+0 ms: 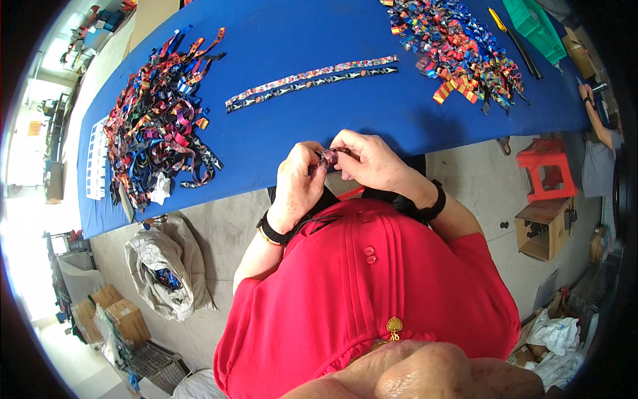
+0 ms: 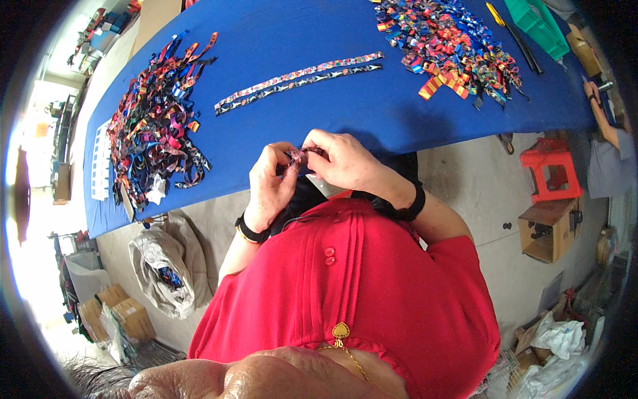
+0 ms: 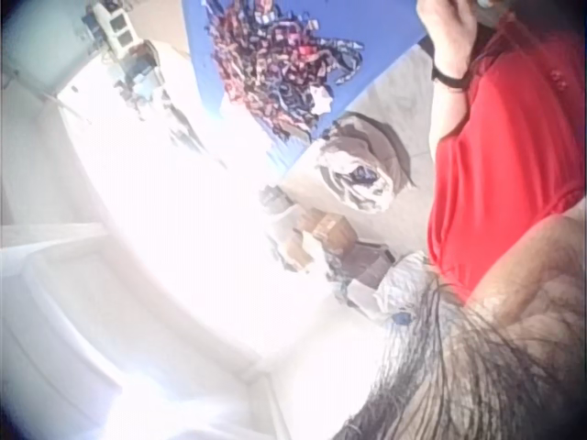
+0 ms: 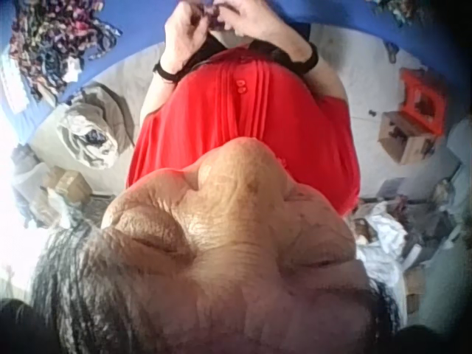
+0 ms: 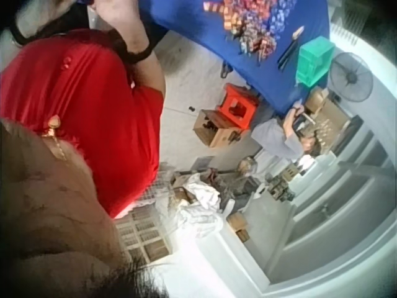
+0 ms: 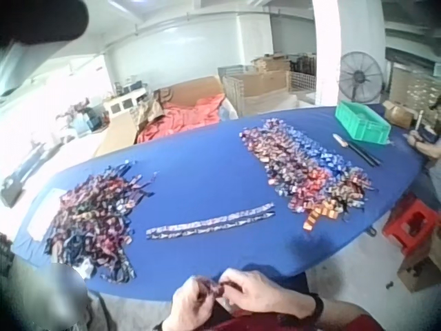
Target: Assembling and folding fabric lanyards on a workspace table.
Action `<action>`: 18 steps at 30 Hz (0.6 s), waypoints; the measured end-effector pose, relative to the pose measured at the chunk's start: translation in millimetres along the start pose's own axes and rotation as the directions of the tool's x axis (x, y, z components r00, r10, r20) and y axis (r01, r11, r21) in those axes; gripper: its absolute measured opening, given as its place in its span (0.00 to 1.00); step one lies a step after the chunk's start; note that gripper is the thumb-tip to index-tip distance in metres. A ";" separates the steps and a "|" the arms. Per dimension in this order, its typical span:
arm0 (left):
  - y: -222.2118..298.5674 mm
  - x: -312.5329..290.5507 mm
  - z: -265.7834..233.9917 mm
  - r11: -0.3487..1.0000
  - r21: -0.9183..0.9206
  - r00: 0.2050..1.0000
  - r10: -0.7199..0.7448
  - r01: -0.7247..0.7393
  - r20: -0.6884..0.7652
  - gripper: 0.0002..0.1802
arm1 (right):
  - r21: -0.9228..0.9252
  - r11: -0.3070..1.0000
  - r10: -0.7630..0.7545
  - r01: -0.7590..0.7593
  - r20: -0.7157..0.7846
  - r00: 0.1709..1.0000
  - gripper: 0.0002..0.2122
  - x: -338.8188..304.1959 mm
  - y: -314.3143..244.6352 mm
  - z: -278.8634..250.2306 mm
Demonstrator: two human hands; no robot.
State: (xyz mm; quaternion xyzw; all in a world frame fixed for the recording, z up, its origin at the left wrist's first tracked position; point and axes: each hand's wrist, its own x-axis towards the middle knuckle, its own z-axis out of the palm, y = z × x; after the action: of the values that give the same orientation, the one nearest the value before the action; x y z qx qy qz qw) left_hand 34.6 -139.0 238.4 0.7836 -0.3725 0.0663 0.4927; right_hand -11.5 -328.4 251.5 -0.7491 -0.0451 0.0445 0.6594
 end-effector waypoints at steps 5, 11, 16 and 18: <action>4.8 -1.8 -1.2 0.999 -0.008 0.999 -0.035 0.035 0.019 0.14 | -0.253 0.966 -0.065 0.057 -0.023 0.998 0.07 1.0 1.4 -0.7; 2.4 -8.9 4.1 0.841 -0.451 0.948 -0.317 0.300 0.041 0.12 | -0.389 0.910 -0.149 0.145 0.020 0.989 0.05 -1.1 2.3 -2.8; 10.8 -5.6 1.4 0.739 -0.582 0.925 -0.373 0.340 0.066 0.11 | -0.426 0.886 -0.200 0.185 0.010 0.980 0.06 -2.7 -1.8 0.2; 11.1 -5.0 -0.1 0.752 -0.521 0.897 -0.439 0.404 0.062 0.11 | -0.436 0.870 -0.257 0.230 -0.002 0.966 0.06 -3.4 0.3 1.0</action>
State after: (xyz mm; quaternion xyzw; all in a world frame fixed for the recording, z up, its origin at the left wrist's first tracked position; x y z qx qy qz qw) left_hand 23.8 -139.0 244.1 0.6813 -0.1742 -0.1248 0.7000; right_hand -15.0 -327.9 251.1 -0.8659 -0.1280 -0.0725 0.4781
